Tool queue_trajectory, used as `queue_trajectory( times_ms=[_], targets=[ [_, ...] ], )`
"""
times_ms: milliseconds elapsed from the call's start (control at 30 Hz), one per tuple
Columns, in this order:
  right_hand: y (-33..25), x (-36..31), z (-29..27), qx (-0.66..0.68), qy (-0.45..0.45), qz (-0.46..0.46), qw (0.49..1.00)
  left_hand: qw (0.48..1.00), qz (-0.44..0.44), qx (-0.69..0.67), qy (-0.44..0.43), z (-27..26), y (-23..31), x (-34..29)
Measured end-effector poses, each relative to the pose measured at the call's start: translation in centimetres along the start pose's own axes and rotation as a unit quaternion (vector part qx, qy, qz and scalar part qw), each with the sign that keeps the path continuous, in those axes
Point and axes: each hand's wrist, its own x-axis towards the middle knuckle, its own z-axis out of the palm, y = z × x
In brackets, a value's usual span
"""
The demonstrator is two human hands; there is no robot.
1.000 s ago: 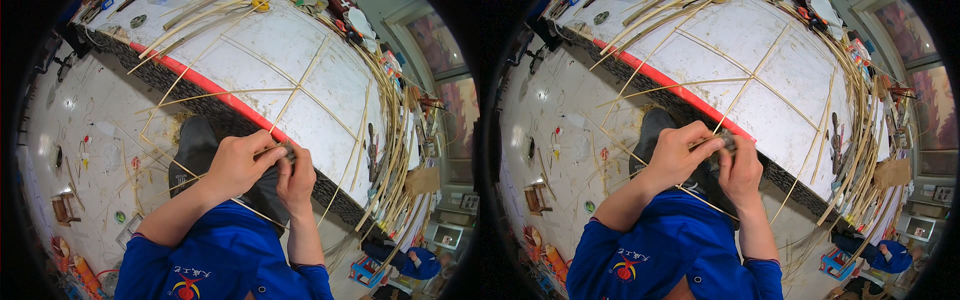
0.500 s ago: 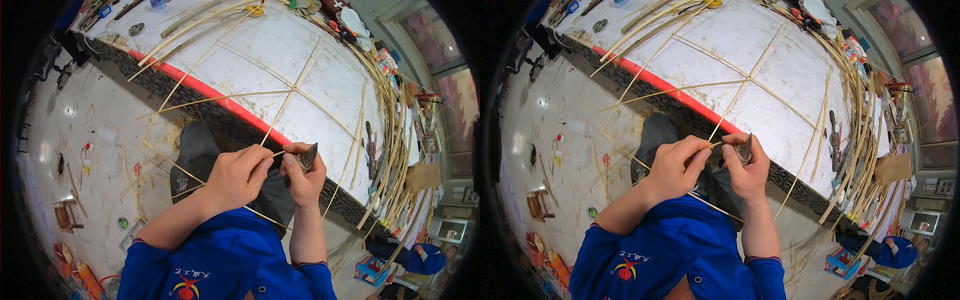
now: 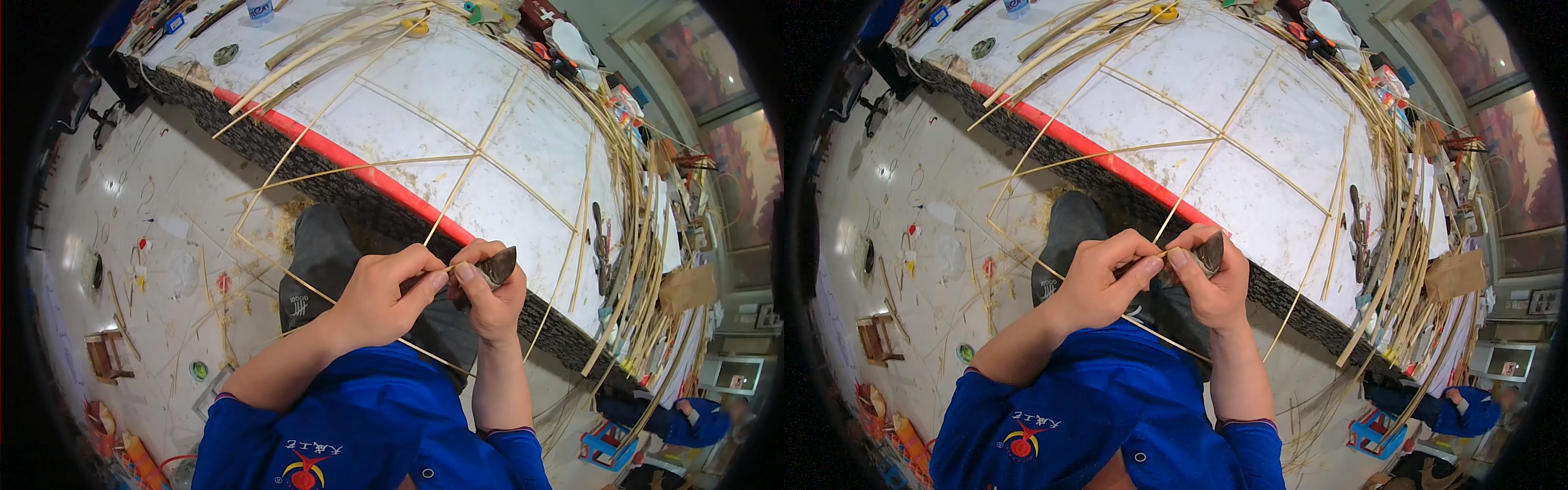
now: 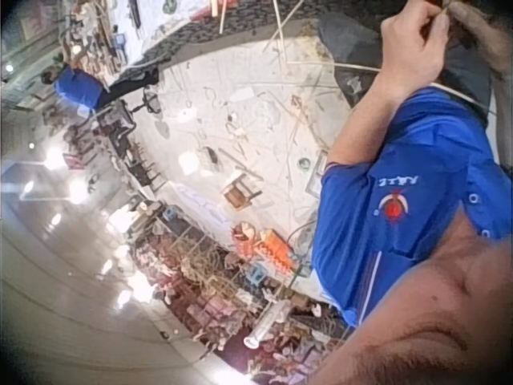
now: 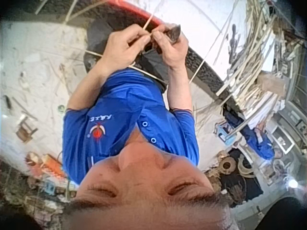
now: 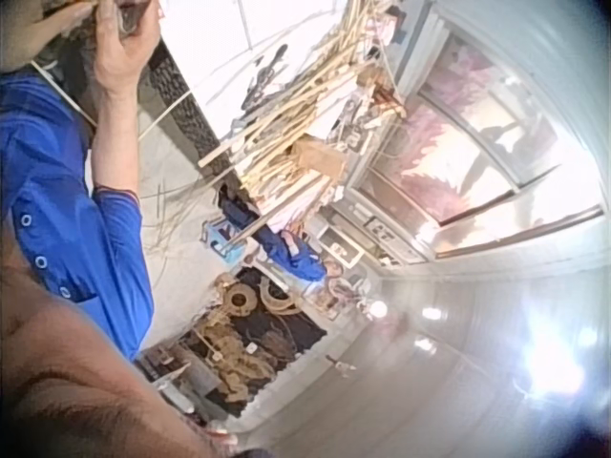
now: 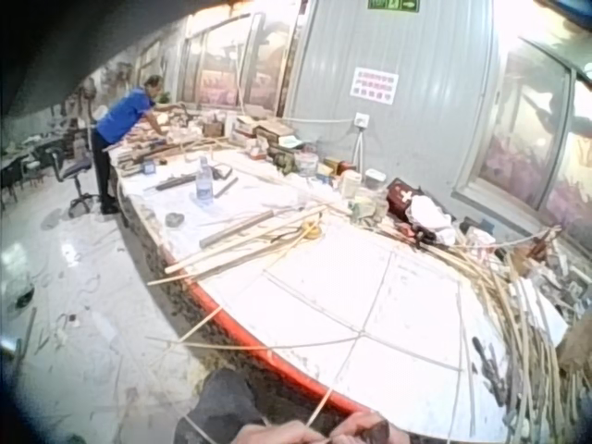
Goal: Assembling a large decorative frame by fitting and trimming thin bamboo sticks.
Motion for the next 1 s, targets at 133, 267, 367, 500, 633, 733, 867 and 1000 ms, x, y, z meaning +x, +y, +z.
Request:
queue_trajectory(
  times_ms=[133,267,367,500,633,733,867,1000],
  targets=[
    [-0.2,0.1,0.4,0.035,-0.012,-0.003,0.999,0.998,-0.038,-0.038,-0.031,-0.5,0.3,-0.1],
    [0.4,0.0,0.2,-0.129,0.052,-0.022,0.99,0.998,-0.041,-0.052,-0.003,-0.5,-0.3,0.0],
    [-0.1,0.0,0.9,-0.307,0.028,-0.079,0.948,0.997,-0.002,-0.048,0.065,-0.1,-0.7,0.1],
    [-0.2,-0.2,1.6,-0.4,-0.04,-0.149,0.903,0.997,-0.002,-0.023,0.075,-0.2,-1.1,0.1],
    [0.3,-0.2,1.8,-0.447,-0.024,-0.162,0.879,0.997,-0.009,-0.024,0.069,-0.5,-1.5,0.1],
    [0.7,0.0,1.5,-0.458,-0.03,-0.187,0.869,0.995,-0.006,-0.061,0.073,-0.2,-2.0,-0.2],
    [0.8,-0.2,1.6,-0.462,-0.031,-0.177,0.869,0.995,-0.014,-0.068,0.076,-0.4,-1.7,0.1],
    [1.1,-0.2,1.7,-0.475,-0.013,-0.186,0.86,0.995,-0.015,-0.045,0.086,-0.5,-1.6,0.2]
  ],
)
